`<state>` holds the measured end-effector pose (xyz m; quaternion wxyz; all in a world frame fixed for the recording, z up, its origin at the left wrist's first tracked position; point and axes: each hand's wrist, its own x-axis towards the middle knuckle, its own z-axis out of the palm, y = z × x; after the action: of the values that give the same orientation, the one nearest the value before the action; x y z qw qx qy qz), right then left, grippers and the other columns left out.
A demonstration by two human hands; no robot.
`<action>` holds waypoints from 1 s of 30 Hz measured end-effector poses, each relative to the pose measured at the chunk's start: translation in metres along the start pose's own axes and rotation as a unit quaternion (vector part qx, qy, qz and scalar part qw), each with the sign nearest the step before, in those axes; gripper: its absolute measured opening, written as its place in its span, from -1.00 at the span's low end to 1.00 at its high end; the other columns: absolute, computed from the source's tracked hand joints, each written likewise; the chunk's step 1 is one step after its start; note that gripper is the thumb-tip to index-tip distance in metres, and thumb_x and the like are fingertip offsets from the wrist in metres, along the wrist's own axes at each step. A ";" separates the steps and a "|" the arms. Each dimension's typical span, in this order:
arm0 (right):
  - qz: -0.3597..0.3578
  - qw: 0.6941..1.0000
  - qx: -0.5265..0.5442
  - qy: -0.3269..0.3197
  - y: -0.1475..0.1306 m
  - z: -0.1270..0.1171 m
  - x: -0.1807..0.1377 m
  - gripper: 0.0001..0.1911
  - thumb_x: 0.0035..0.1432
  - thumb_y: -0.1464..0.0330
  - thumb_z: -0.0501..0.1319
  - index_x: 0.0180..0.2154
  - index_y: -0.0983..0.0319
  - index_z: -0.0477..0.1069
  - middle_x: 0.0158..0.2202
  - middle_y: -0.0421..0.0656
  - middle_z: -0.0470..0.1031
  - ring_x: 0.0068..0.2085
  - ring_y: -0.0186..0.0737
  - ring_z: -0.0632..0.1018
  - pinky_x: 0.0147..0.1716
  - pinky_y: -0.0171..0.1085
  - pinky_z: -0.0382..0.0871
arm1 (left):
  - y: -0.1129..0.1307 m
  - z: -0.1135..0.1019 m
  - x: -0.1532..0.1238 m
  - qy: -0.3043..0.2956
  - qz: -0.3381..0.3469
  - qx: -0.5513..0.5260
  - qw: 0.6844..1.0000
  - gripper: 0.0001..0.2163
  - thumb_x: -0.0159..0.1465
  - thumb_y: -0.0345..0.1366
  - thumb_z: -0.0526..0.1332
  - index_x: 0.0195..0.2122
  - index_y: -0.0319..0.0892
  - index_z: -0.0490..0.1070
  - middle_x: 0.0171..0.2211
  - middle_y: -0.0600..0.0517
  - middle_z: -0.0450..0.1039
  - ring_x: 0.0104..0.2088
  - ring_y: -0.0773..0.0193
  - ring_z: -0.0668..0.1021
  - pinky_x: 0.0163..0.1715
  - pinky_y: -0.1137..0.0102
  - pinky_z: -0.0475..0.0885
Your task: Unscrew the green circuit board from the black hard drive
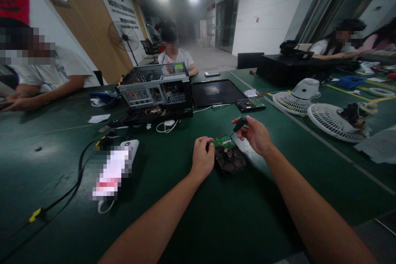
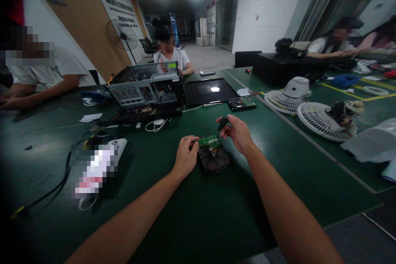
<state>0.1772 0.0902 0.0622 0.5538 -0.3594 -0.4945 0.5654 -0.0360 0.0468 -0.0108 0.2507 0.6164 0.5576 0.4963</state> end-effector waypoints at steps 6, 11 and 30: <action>-0.003 1.000 -0.012 0.013 -0.001 -0.001 0.000 -0.67 0.19 0.08 0.33 -0.13 0.15 0.53 -0.23 -0.14 0.60 -0.51 -0.35 0.46 -0.63 -0.34 0.13 | -0.003 0.002 0.001 0.009 0.006 -0.001 1.000 -0.80 0.36 -0.36 0.16 -0.07 -0.11 0.54 -0.02 -0.11 0.40 0.06 0.11 0.51 0.15 0.15 0.41; -0.005 0.999 -0.024 0.021 -0.001 -0.001 0.000 -0.65 0.19 0.08 0.35 -0.11 0.17 0.57 -0.51 -0.24 0.43 -0.53 -0.34 0.43 -0.62 -0.36 0.12 | -0.004 0.002 0.001 0.005 0.007 0.004 1.000 -0.80 0.37 -0.35 0.16 -0.07 -0.11 0.54 -0.02 -0.12 0.39 0.07 0.10 0.50 0.17 0.15 0.40; -0.026 0.998 -0.049 0.033 -0.002 0.002 -0.001 -0.68 0.15 0.06 0.37 -0.24 0.17 0.54 -0.32 -0.16 0.55 -0.52 -0.35 0.38 -0.59 -0.32 0.10 | -0.002 0.000 0.000 -0.003 -0.001 0.000 1.000 -0.80 0.37 -0.34 0.16 -0.06 -0.11 0.54 0.00 -0.11 0.39 0.09 0.10 0.50 0.17 0.15 0.40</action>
<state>0.1764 0.0889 0.0648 0.5662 -0.3914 -0.5123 0.5137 -0.0368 0.0477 -0.0128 0.2528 0.6174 0.5570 0.4947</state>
